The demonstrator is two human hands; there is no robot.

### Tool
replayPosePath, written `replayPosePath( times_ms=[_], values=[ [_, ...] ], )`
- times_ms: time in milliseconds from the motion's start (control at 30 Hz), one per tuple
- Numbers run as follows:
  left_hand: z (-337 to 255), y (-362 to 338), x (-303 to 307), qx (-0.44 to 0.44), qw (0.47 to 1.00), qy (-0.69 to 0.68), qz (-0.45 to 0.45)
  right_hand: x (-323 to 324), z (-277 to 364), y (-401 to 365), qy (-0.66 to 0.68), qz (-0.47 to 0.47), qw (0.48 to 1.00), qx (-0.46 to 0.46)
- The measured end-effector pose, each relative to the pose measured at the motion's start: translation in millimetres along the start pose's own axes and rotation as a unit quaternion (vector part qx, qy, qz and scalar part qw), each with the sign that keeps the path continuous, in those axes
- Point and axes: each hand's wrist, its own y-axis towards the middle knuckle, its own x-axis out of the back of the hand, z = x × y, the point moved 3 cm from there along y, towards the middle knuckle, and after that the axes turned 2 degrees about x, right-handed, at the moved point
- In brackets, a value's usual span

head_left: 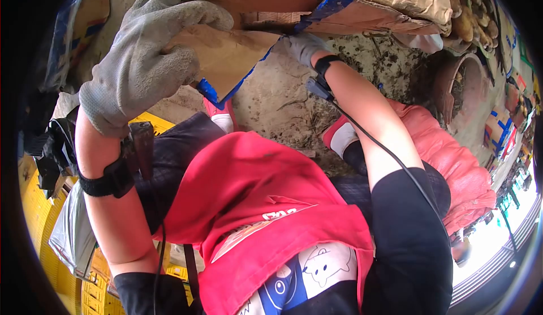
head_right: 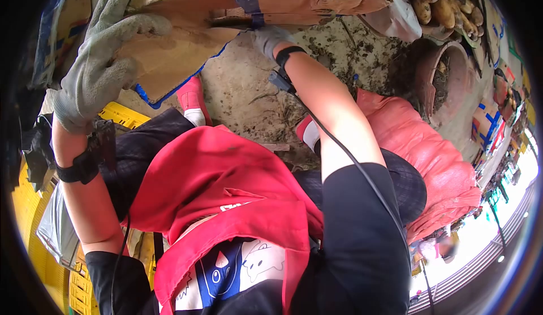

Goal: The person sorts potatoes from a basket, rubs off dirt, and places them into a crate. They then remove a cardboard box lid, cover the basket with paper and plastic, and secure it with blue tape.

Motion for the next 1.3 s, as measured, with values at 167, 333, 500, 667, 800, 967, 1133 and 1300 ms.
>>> replayPosePath(
  times_ms=[167, 333, 500, 667, 800, 967, 1133, 1300],
  values=[
    [11, -1, 1, -0.045, 0.997, 0.064, 0.029, 1, 10, -13, 0.002, 0.000, 0.993, -0.122],
    [12, -8, -9, -0.027, 0.992, 0.069, -0.102, 2, -19, -58, -0.009, 0.083, 0.970, -0.227],
    [-8, -10, -18, -0.062, 0.981, 0.111, -0.144, 35, 32, -73, 0.049, 0.061, 0.976, -0.205],
    [-27, -11, -23, -0.064, 0.980, 0.122, -0.143, -9, 62, -26, -0.002, -0.022, 0.987, -0.158],
    [-30, -14, -27, -0.034, 0.987, 0.117, -0.108, -29, 68, -7, 0.076, -0.073, 0.947, -0.303],
    [-30, -12, -24, -0.030, 0.989, 0.102, -0.106, -94, 42, 34, 0.047, -0.175, 0.947, -0.267],
    [-28, -10, -22, -0.026, 0.988, 0.108, -0.107, -62, 47, -3, -0.126, 0.058, 0.981, -0.139],
    [-29, -5, -24, -0.062, 0.985, 0.112, -0.115, -155, -22, -14, -0.132, 0.004, 0.988, -0.077]
  ],
)
